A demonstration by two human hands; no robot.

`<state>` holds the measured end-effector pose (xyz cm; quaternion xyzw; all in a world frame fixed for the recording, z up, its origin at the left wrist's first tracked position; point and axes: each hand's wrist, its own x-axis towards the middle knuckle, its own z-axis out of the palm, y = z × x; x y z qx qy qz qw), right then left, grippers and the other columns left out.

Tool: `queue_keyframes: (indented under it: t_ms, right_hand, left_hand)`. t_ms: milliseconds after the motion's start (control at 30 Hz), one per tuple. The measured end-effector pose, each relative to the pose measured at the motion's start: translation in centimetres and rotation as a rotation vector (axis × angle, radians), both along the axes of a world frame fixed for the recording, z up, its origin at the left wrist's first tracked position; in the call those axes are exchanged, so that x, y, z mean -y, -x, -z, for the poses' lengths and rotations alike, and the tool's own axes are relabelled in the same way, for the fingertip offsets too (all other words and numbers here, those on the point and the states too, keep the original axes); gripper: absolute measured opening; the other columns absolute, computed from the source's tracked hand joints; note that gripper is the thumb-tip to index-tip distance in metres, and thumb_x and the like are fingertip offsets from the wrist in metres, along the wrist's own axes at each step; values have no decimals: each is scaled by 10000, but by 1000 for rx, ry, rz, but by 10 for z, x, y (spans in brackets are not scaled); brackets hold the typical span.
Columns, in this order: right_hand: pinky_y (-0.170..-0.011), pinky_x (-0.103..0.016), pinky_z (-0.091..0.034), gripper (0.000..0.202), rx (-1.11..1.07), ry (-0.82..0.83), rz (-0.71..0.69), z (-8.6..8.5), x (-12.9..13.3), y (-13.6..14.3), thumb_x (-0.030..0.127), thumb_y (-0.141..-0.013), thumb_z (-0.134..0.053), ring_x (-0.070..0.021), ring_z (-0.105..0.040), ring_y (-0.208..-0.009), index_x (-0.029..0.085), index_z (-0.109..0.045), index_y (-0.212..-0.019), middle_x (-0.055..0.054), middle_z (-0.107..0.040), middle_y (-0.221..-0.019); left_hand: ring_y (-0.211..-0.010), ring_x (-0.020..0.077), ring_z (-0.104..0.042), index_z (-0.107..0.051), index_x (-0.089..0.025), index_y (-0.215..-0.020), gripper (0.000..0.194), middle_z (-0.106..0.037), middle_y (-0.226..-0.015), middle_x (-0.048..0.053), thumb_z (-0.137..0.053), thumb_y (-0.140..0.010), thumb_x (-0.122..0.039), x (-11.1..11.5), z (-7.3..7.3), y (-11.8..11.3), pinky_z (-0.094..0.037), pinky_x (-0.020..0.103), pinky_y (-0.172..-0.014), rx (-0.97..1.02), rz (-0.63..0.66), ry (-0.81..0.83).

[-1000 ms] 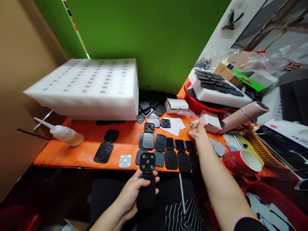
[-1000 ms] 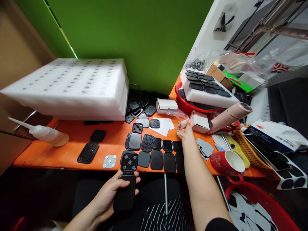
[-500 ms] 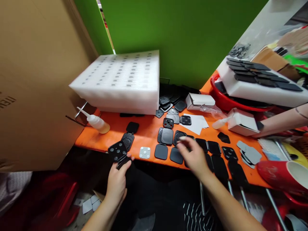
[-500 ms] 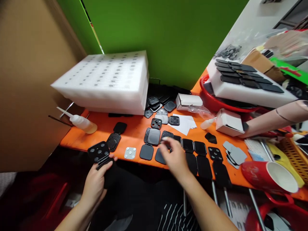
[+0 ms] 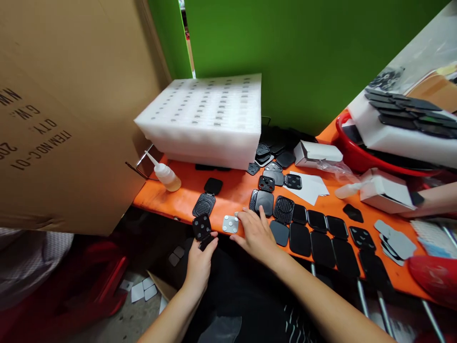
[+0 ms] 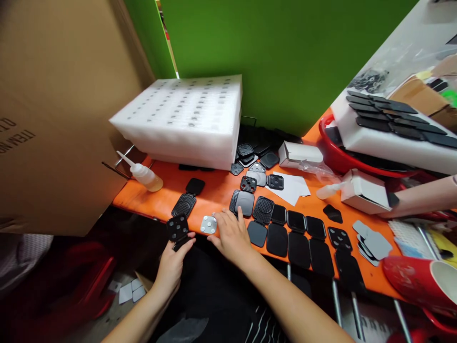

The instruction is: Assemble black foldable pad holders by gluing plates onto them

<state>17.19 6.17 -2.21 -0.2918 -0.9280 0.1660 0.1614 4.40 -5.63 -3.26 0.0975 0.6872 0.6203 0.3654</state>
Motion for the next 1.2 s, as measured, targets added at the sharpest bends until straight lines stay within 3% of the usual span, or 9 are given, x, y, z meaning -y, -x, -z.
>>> queue_keyframes:
  t_ms: [200,367,700,900,1067,1200]
  right_hand:
    - [-1081,-573,-165,470,-21,-13,-16,2,2,3,258,-761,-609,-264,-525,-1072,164,-430,-1186,-120,-599,-1097]
    - [-1077,-571,-189,523,-30,4,-39,2,1,2,231,-739,-609,-266,-534,-1030,145,-398,-1209,-124,-602,-1057]
    - [-1064,-607,-160,586,-63,7,-121,6,1,-8,270,-777,-590,-264,-531,-1076,167,-340,-1297,-123,-615,-1087]
    - [-1076,-586,-120,340,-93,-146,-69,13,7,-15,310,-819,-582,-268,-466,-1189,168,-513,-1120,-123,-610,-1138]
    - [-1089,-551,-102,140,-85,-208,-35,14,12,-17,310,-841,-562,-226,-517,-1082,220,-610,-936,-48,-642,-1009]
    - [-1079,-532,-138,117,-85,-254,-42,13,14,-15,265,-870,-521,-193,-534,-942,238,-634,-879,-17,-655,-889]
  left_hand:
    - [-857,209,-639,-695,-141,-837,261,-714,-846,57,-712,-637,-306,-1,1,-2,-429,349,-894,120,-18,-32]
    - [-842,215,-664,-694,-134,-885,318,-728,-872,73,-729,-629,-321,0,-2,-2,-466,344,-850,377,-83,-66]
    - [-630,153,-664,-698,-106,-876,302,-737,-805,100,-728,-632,-282,-3,-12,-3,-503,225,-591,540,26,48]
    - [-606,140,-657,-697,-105,-870,289,-735,-764,92,-726,-627,-259,-4,-12,-3,-497,205,-556,574,16,58]
    - [-593,141,-654,-691,-102,-867,291,-725,-713,86,-724,-623,-256,-4,-14,-2,-492,199,-539,594,14,58]
    - [-582,140,-652,-686,-102,-866,288,-721,-712,82,-723,-623,-253,-5,-16,-2,-494,204,-534,601,15,52]
